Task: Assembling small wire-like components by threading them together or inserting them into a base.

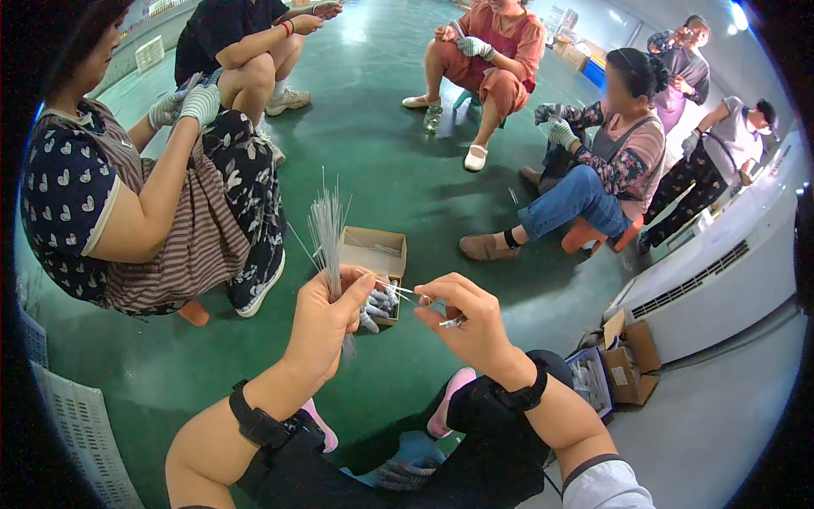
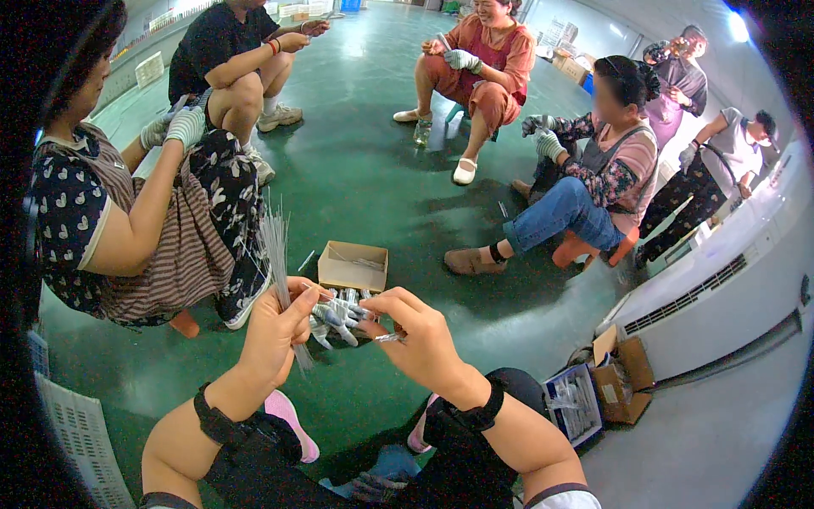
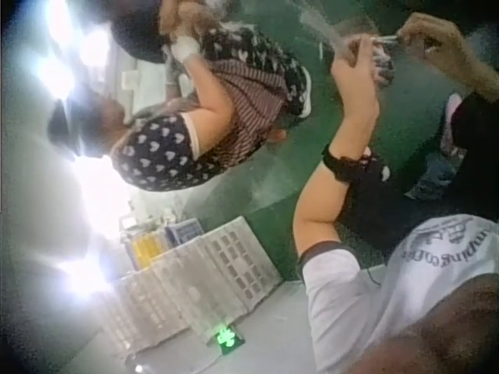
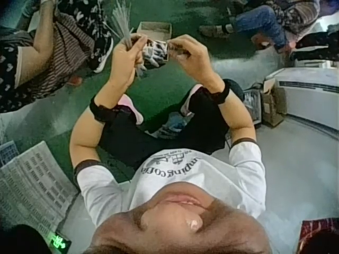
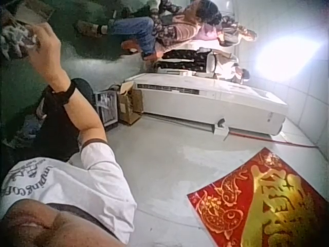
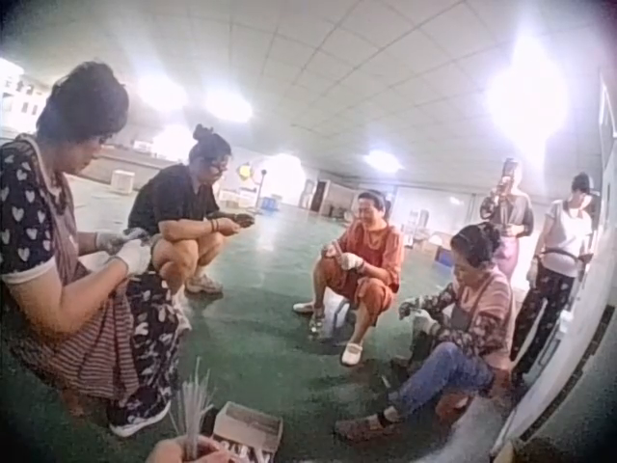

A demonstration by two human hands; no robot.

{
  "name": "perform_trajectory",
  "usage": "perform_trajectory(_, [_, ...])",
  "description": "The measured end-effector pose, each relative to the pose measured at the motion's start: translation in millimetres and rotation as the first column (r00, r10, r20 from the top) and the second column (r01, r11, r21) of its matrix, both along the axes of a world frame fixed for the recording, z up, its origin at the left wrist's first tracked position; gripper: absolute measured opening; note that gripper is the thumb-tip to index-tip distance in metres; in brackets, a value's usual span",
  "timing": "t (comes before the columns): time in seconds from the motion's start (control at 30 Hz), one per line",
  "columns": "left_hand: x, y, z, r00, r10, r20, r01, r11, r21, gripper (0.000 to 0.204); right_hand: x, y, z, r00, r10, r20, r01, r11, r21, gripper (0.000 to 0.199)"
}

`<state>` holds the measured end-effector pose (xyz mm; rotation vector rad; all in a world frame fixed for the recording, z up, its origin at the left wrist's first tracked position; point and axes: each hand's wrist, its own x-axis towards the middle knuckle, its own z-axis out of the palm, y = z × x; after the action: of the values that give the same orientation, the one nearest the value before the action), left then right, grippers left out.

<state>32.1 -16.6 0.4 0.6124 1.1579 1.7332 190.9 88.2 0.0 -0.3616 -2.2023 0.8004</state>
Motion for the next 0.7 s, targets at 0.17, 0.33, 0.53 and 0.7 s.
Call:
perform_trajectory(0.17, [1.5, -0.6, 3.2, 0.997, 0.006, -0.072, -0.006, 1.000, -0.003, 0.011, 1.2, 0.8, 0.9, 0.997, 0.026, 0.067, 0.000, 0.934, -0.358, 0.019])
perform_trajectory(0.33, [2.0, -1.2, 5.8, 0.993, 0.003, -0.119, 0.000, 1.000, 0.025, 0.011, 4.5, 9.2, 9.1, 0.978, 0.195, 0.076, -0.059, 0.606, -0.793, 0.011])
perform_trajectory(0.53, [0.8, -1.8, 5.9, 0.993, 0.006, -0.122, 0.000, 0.999, 0.044, 0.011, 3.0, 9.2, 6.3, 0.961, 0.256, -0.107, -0.169, 0.233, -0.958, 0.012])
perform_trajectory(0.7, [-1.7, -2.0, 3.1, 0.998, 0.019, -0.067, -0.017, 0.999, 0.034, 0.009, 0.5, 4.5, 11.2, 0.979, 0.180, -0.094, -0.145, 0.300, -0.943, 0.016])
